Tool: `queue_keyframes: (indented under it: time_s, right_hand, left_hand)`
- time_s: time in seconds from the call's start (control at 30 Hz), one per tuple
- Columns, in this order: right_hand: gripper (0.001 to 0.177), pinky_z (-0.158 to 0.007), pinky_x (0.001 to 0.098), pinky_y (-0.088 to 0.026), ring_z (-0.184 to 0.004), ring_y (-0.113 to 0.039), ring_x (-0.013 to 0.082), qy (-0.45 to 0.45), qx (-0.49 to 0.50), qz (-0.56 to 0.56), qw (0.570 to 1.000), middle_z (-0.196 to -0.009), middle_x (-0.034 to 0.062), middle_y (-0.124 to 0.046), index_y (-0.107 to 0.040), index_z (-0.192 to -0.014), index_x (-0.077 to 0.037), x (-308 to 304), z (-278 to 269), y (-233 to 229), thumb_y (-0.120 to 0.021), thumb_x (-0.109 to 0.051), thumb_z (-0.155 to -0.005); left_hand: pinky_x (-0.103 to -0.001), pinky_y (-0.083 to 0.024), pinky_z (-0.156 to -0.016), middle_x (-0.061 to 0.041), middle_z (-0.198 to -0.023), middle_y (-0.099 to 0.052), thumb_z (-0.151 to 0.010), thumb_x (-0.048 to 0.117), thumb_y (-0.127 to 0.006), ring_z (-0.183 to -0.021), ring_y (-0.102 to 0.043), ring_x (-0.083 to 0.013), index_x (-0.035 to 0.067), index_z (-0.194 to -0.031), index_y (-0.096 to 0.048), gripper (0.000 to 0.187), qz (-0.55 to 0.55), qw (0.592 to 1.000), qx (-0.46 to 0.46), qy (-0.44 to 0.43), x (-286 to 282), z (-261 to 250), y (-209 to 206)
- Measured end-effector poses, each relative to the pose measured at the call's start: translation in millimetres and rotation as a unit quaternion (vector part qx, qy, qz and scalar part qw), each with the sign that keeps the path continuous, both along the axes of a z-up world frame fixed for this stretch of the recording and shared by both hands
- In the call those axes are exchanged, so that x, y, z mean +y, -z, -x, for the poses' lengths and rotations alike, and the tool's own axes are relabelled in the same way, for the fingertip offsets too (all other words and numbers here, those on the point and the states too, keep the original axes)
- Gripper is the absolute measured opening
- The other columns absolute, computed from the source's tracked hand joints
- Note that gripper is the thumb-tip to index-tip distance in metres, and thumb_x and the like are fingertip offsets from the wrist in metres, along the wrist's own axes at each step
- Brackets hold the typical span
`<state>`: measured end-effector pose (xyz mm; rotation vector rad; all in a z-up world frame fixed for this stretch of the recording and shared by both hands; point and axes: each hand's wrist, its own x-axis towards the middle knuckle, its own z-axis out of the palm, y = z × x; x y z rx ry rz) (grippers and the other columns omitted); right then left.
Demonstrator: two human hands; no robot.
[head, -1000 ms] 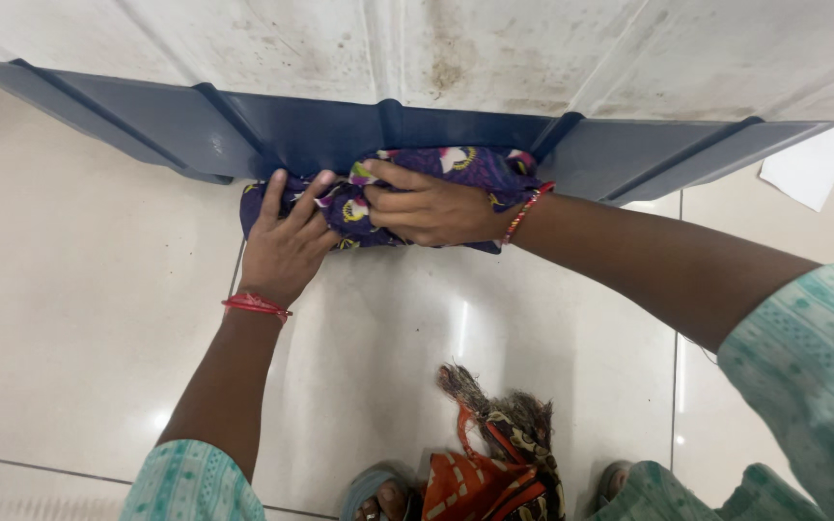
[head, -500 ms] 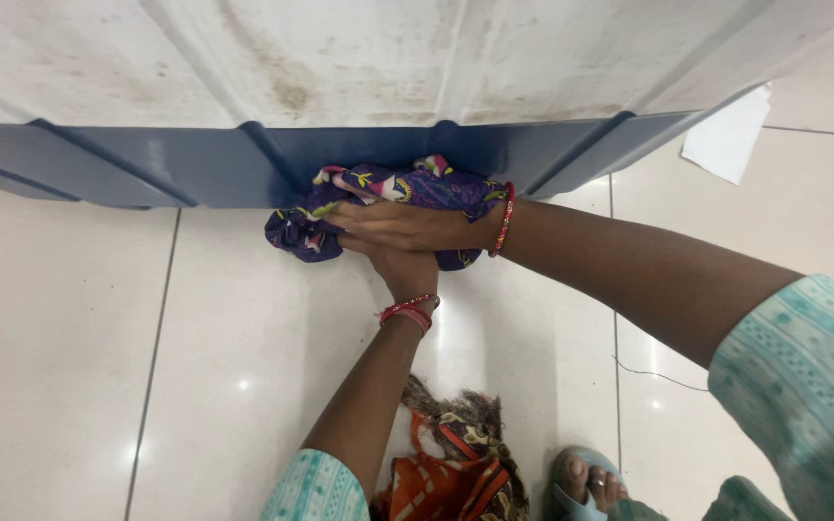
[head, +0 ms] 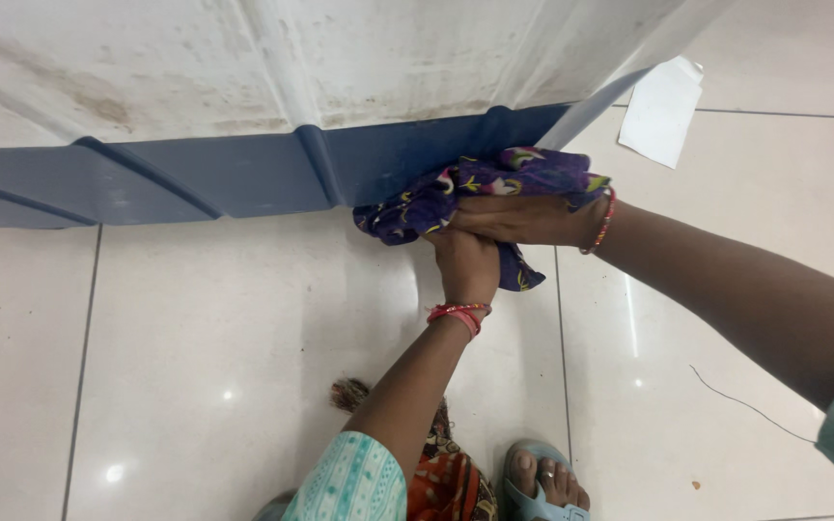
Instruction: The person wipes the exterior of a white and blue top-loading washing machine with a purple floral cloth. They repeatedly rub the front panel and lower base, moving the cloth across different areas of the machine's surface.
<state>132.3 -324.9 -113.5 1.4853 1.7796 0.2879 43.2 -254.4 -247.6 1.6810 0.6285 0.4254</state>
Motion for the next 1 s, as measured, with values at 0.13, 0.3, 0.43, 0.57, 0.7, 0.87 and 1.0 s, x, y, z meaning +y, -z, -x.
queue_keyframes:
  time_s: [0.13,0.3,0.43,0.57,0.7,0.87,1.0]
  right_hand:
    - [0.056,-0.119,0.0329,-0.034,-0.143,-0.042,0.0174,-0.101,-0.068,-0.071,0.99,-0.153,0.0061,-0.043,-0.054,-0.138,-0.006,-28.3,-6.5,-1.3,-0.065,-0.016,-0.084]
    - [0.044,-0.123,0.035,-0.031,-0.143,-0.041,0.0213,-0.069,0.084,-0.145,0.984,-0.152,0.0078,-0.048,-0.067,-0.128,-0.003,-25.2,-5.9,10.1,-0.067,-0.013,-0.085]
    - [0.05,-0.121,0.0434,-0.024,-0.146,-0.036,0.0228,-0.033,0.073,-0.034,0.996,-0.154,0.0058,-0.043,-0.064,-0.126,-0.006,9.2,5.5,17.0,-0.068,-0.012,-0.077]
    - [0.071,-0.119,0.0471,-0.019,-0.147,-0.032,0.0223,-0.05,0.123,-0.073,0.988,-0.156,0.0057,-0.041,-0.061,-0.14,-0.009,55.7,13.8,36.0,-0.069,-0.01,-0.069]
    - [0.057,-0.126,0.0491,-0.016,-0.154,-0.023,0.0309,-0.016,0.326,-0.139,0.935,-0.16,0.0119,-0.041,-0.052,-0.147,-0.003,105.1,14.2,93.5,-0.063,-0.013,-0.092]
    - [0.048,-0.133,0.0485,-0.016,-0.159,-0.016,0.0364,0.078,0.702,-0.185,0.683,-0.163,0.0099,-0.039,-0.043,-0.157,-0.013,208.7,17.3,196.1,-0.05,-0.016,-0.11]
    - [0.048,-0.134,0.0465,-0.015,-0.16,-0.016,0.0325,0.016,0.716,-0.201,0.668,-0.165,0.0079,-0.036,-0.041,-0.157,-0.013,309.5,34.4,252.0,-0.049,-0.016,-0.109]
  left_hand:
    - [-0.053,-0.045,-0.103,-0.032,-0.128,-0.058,-0.086,0.007,-0.066,-0.12,-0.058,-0.0475,-0.009,-0.125,-0.055,0.044,-0.056,0.994,0.059,0.073,-12.4,0.6,-13.2]
    - [-0.053,-0.043,-0.104,-0.033,-0.131,-0.055,-0.082,0.003,-0.066,-0.121,-0.055,-0.049,-0.007,-0.132,-0.052,0.053,-0.044,0.998,0.008,0.045,1.9,11.1,-19.8]
    - [-0.053,-0.043,-0.104,-0.033,-0.129,-0.057,-0.083,0.004,-0.064,-0.121,-0.055,-0.0482,-0.009,-0.129,-0.054,0.049,-0.068,0.997,0.018,0.035,27.7,21.4,-14.4]
    - [-0.051,-0.048,-0.106,-0.031,-0.122,-0.067,-0.089,0.01,-0.06,-0.119,-0.063,-0.0444,-0.009,-0.112,-0.064,0.03,-0.05,0.989,0.132,0.034,68.9,29.7,-4.5]
    - [-0.049,-0.053,-0.101,-0.033,-0.111,-0.07,-0.092,0.009,-0.057,-0.112,-0.069,-0.0434,-0.01,-0.101,-0.067,0.023,-0.037,0.994,0.098,-0.043,122.1,41.2,15.8]
    - [-0.049,-0.049,-0.095,-0.04,-0.12,-0.052,-0.091,0.005,-0.058,-0.109,-0.059,-0.0468,-0.019,-0.121,-0.05,0.04,-0.121,0.981,0.019,-0.152,194.9,56.8,46.5]
    - [-0.035,-0.043,-0.118,-0.016,-0.152,-0.033,-0.112,0.03,-0.028,-0.141,-0.045,-0.0275,0.0,-0.154,-0.023,0.052,0.161,0.941,-0.178,-0.24,251.4,53.0,64.6]
